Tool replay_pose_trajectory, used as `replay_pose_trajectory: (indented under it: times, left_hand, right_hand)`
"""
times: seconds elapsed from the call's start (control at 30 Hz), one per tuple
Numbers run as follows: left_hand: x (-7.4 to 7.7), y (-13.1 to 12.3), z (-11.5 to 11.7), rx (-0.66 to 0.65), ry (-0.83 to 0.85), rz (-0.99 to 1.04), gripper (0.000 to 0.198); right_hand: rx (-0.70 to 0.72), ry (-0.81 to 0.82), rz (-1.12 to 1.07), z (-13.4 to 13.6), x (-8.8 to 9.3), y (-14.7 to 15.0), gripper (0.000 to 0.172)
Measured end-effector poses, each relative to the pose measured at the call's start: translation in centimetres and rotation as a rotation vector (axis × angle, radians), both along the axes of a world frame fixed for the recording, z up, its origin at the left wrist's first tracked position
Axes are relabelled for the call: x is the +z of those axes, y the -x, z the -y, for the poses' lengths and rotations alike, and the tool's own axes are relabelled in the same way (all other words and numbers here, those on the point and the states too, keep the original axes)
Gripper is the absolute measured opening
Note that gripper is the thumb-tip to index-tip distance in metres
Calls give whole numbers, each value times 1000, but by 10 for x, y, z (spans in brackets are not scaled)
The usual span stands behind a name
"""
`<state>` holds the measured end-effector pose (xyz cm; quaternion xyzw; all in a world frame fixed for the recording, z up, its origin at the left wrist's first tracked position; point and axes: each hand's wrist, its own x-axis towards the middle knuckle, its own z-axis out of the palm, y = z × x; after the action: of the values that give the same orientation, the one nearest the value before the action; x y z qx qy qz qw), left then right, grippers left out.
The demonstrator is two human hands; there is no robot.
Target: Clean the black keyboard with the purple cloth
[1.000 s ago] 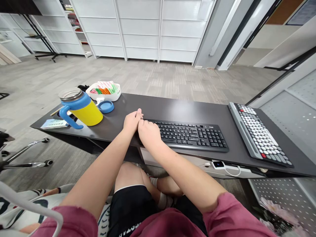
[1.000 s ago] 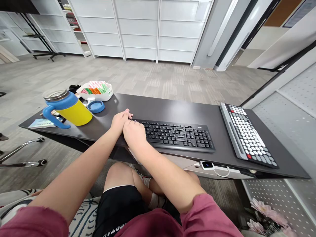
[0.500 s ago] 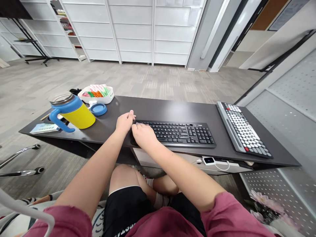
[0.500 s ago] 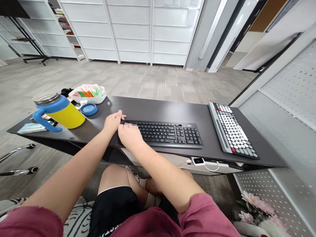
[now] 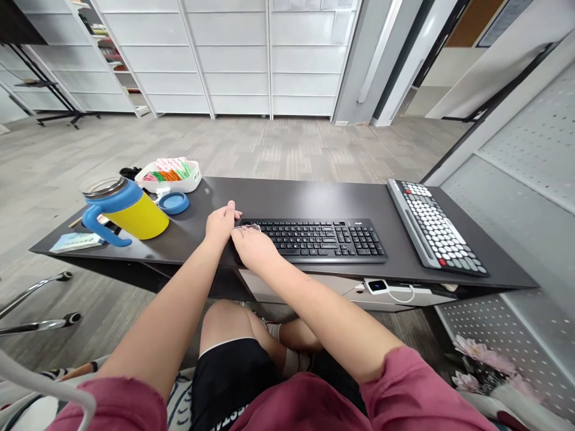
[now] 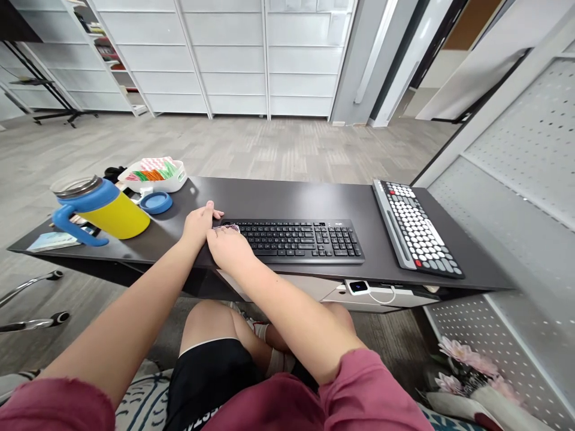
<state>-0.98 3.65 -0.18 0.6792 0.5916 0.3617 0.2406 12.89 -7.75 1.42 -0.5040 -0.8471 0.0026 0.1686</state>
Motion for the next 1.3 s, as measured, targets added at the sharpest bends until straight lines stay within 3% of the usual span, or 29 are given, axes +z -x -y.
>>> replay_pose_trajectory:
  times: [0.33,0.57,1.03,1.13,1.3]
  left_hand:
    - [-3,-1,2,-17,-11,2,61]
    - [-8,1,0,-25,-15,0,63]
    - [-3,-1,4,-16,1,2,57]
    - [-3,-1,4,-16,3,-7,57]
    - [-4,-2,2,-15,-5,-37,56]
  right_hand:
    - [38,134,74,6,20,-34,31]
    - [72,95,197,27,15,-73,36]
    - [-125,30,216,64,8,-157,43]
    - [-280,47,131,77,18,-187,39]
    - [-835,4,118,102,44,-260,37]
